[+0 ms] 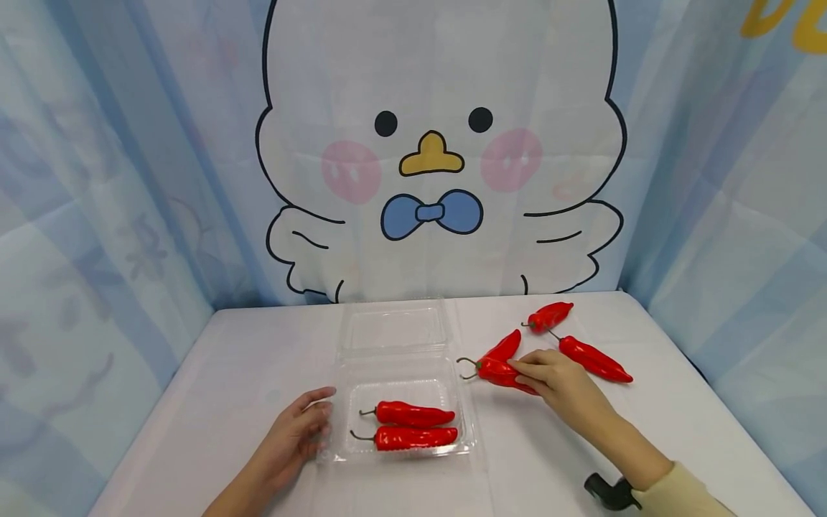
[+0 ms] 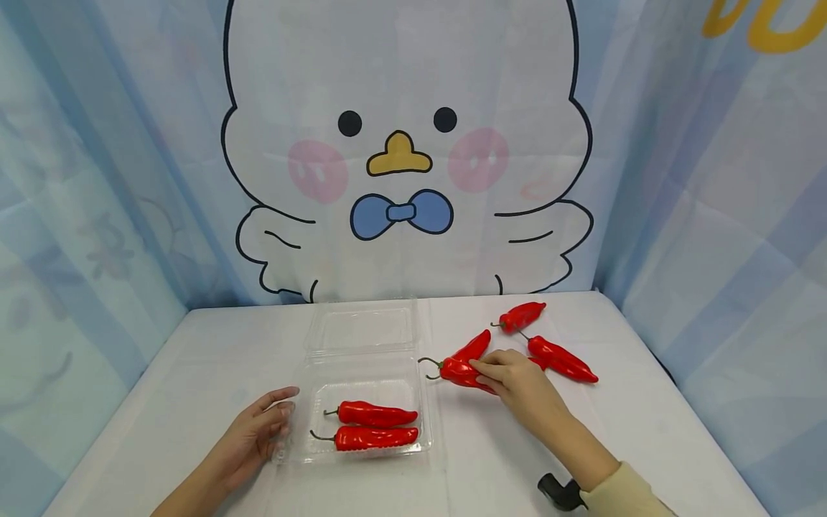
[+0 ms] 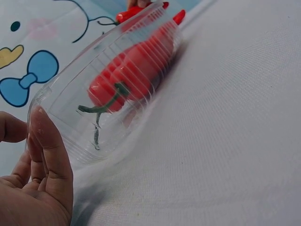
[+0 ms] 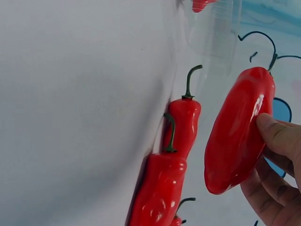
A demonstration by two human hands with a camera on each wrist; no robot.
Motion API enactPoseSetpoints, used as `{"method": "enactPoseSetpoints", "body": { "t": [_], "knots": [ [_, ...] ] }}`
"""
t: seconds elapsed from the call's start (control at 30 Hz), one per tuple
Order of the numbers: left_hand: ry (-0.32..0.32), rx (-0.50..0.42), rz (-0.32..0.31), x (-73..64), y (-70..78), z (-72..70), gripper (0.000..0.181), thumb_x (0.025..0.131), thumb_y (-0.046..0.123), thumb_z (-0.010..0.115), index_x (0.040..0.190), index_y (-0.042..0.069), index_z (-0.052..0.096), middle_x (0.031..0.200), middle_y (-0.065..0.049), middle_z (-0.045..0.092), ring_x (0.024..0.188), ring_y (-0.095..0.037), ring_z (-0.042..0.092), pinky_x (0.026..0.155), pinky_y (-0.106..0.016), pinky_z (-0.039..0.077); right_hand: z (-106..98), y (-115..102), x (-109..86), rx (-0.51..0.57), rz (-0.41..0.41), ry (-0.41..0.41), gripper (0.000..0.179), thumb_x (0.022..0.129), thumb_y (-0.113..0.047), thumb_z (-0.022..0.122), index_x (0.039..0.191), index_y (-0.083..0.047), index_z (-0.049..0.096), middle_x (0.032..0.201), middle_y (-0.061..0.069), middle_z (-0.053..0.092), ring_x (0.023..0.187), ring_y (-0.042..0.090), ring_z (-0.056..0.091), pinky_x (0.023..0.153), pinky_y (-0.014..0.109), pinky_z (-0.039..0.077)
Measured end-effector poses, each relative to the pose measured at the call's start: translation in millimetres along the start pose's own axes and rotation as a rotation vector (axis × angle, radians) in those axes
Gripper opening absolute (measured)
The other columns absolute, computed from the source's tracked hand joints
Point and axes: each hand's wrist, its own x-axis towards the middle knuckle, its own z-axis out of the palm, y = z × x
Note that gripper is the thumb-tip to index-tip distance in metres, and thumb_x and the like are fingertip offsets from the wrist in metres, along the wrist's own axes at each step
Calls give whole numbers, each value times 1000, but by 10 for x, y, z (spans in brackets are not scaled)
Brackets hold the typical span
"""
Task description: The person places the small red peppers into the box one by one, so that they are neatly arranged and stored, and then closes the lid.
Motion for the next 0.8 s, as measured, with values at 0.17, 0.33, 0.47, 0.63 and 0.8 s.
{"method": "enactPoseSetpoints", "body": {
  "t": [0.17, 0.33, 0.47, 0.63, 0.8],
  "knots": [
    [4, 16, -7, 1, 5, 0, 44, 101, 13, 60, 143, 8, 48, 95, 8, 59, 75, -7, 55, 60, -22, 48, 17, -63, 61, -8, -4, 6, 43, 81, -5, 86, 122, -13, 77, 108, 4, 72, 100, 23, 67, 79, 36, 63],
    [7, 20, -13, -2, 3, -3, 47, 101, 13, 61, 145, 8, 47, 91, 8, 57, 74, -7, 55, 59, -22, 49, 39, -129, 132, -11, -29, 17, 44, 81, -5, 86, 123, -15, 77, 108, 3, 71, 98, 21, 66, 79, 34, 62],
    [12, 24, -15, -5, -1, -3, 47, 101, 14, 61, 146, 8, 46, 93, 7, 56, 74, -7, 55, 59, -22, 49, 66, -184, 184, -17, -50, 12, 45, 82, -5, 85, 125, -17, 76, 108, 2, 71, 98, 20, 66, 80, 33, 62],
    [16, 29, -19, 1, -6, -2, 47, 101, 15, 61, 146, 8, 47, 94, 6, 56, 75, -8, 55, 60, -23, 48, 104, -253, 231, 8, -85, 29, 45, 82, -3, 84, 124, -16, 76, 107, 2, 71, 97, 19, 66, 79, 31, 62],
    [26, 27, -23, 7, -3, 3, 47, 101, 14, 60, 146, 8, 47, 94, 5, 56, 74, -8, 55, 59, -22, 48, 146, -315, 286, 34, -108, 33, 42, 82, -3, 84, 122, -15, 78, 107, 1, 70, 96, 17, 66, 79, 28, 61]
  ]
}}
